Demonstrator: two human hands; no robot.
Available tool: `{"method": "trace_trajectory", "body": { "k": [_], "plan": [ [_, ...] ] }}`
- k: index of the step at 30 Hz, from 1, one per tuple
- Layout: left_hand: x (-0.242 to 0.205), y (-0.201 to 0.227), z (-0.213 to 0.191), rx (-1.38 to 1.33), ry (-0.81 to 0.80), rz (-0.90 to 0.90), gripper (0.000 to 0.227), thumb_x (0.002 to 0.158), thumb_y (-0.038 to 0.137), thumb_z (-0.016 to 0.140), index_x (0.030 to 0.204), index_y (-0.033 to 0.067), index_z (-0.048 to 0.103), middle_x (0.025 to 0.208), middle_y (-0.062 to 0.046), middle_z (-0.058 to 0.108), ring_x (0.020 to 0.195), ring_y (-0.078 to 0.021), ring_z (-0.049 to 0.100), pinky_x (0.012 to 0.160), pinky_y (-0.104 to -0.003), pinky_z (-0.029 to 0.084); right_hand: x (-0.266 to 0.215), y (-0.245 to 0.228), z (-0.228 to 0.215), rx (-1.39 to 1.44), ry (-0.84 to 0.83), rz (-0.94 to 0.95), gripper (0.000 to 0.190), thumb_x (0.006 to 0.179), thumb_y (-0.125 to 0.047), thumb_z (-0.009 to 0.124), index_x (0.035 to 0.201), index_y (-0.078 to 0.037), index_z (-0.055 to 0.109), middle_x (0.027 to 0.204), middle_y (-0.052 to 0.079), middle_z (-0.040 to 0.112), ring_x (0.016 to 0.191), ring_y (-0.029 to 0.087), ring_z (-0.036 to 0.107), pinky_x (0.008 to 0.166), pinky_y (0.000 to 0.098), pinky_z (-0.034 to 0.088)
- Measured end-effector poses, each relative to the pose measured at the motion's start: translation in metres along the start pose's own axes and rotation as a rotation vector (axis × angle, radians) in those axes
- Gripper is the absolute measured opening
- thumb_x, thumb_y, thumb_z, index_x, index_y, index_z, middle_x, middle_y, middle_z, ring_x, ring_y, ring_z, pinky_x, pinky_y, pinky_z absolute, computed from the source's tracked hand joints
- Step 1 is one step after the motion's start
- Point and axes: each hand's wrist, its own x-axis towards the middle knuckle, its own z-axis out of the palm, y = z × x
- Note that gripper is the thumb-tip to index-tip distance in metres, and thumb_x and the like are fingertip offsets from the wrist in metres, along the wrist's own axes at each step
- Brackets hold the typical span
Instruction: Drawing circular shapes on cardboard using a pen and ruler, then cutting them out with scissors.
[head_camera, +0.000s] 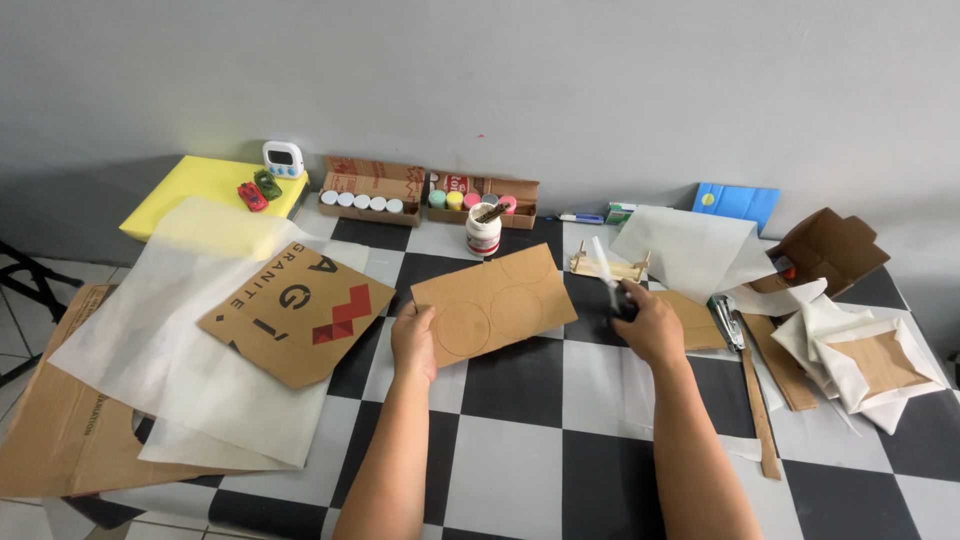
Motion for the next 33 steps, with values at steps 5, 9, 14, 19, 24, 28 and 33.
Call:
{"method": "trace_trajectory", "body": {
  "k": [5, 9, 14, 19, 24, 28, 33],
  "plan": [
    [0.000, -0.002, 0.004, 0.056, -0.029, 0.013, 0.028, 0.092, 0.010, 0.064, 0.119, 0.0084, 0.070, 0.110, -0.010, 0.070, 0.110, -0.0186, 0.064, 0.100, -0.040, 0.050, -0.016, -0.045, -0.037, -0.127, -0.140, -0.039, 0.041, 0.076, -0.035, 0.083, 0.115, -0.024, 0.077, 0.102, 0.003, 0.080, 0.101, 0.025, 0.075, 0.086, 0.0342, 0.058],
    [0.030, -0.032, -0.003, 0.086, -0.034, 0.034, 0.030, 0.092, 0.009, 0.064, 0.121, 0.0064, 0.069, 0.113, -0.011, 0.071, 0.112, -0.0192, 0.063, 0.102, -0.041, 0.049, 0.026, -0.023, 0.008, -0.469, 0.074, -0.167, 0.025, 0.088, -0.051, 0.061, 0.090, -0.037, 0.081, 0.082, -0.006, 0.077, 0.085, 0.019, 0.075, 0.080, 0.0334, 0.057],
    [0.007, -0.009, 0.005, 0.146, -0.032, 0.054, 0.032, 0.090, 0.006, 0.063, 0.121, 0.0017, 0.069, 0.113, -0.016, 0.071, 0.112, -0.0211, 0.063, 0.102, -0.043, 0.050, 0.053, -0.061, 0.021, 0.079, 0.231, -0.053, 0.045, 0.090, -0.054, 0.073, 0.120, -0.021, 0.071, 0.101, 0.002, 0.076, 0.099, 0.026, 0.073, 0.084, 0.0406, 0.060],
    [-0.007, 0.011, 0.008, 0.142, -0.037, 0.024, 0.038, 0.092, 0.007, 0.062, 0.129, 0.0020, 0.066, 0.126, -0.019, 0.070, 0.124, -0.0271, 0.061, 0.108, -0.046, 0.046, 0.072, -0.097, 0.027, 0.292, 0.039, 0.157, 0.064, 0.085, -0.053, 0.074, 0.132, -0.013, 0.057, 0.106, 0.008, 0.077, 0.111, 0.030, 0.070, 0.095, 0.0482, 0.058],
    [-0.011, 0.016, 0.010, 0.154, -0.040, 0.004, 0.038, 0.093, 0.008, 0.061, 0.130, 0.0019, 0.065, 0.129, -0.020, 0.070, 0.127, -0.0291, 0.060, 0.109, -0.046, 0.046, 0.115, -0.085, 0.067, 0.343, 0.136, 0.247, 0.037, 0.082, -0.042, 0.069, 0.110, -0.020, 0.076, 0.089, 0.002, 0.078, 0.094, 0.027, 0.074, 0.086, 0.0419, 0.060],
    [-0.023, 0.032, 0.015, 0.138, -0.034, -0.006, 0.041, 0.093, 0.009, 0.060, 0.133, 0.0005, 0.063, 0.132, -0.022, 0.068, 0.131, -0.0313, 0.058, 0.111, -0.048, 0.044, 0.117, -0.116, 0.028, 1.357, 0.254, 0.359, 0.027, 0.090, -0.011, 0.064, 0.115, -0.005, 0.054, 0.086, 0.007, 0.069, 0.063, 0.014, 0.068, 0.055, 0.0245, 0.061],
    [-0.014, 0.023, 0.011, 0.122, -0.042, 0.002, 0.039, 0.092, 0.007, 0.061, 0.131, 0.0030, 0.066, 0.130, -0.019, 0.070, 0.129, -0.0289, 0.060, 0.111, -0.046, 0.045, 0.126, -0.090, 0.031, 2.156, 0.150, 0.596, 0.010, 0.094, -0.004, 0.062, 0.098, -0.003, 0.053, 0.081, -0.002, 0.048, 0.071, 0.008, 0.061, 0.065, 0.0170, 0.061]
  ]
}}
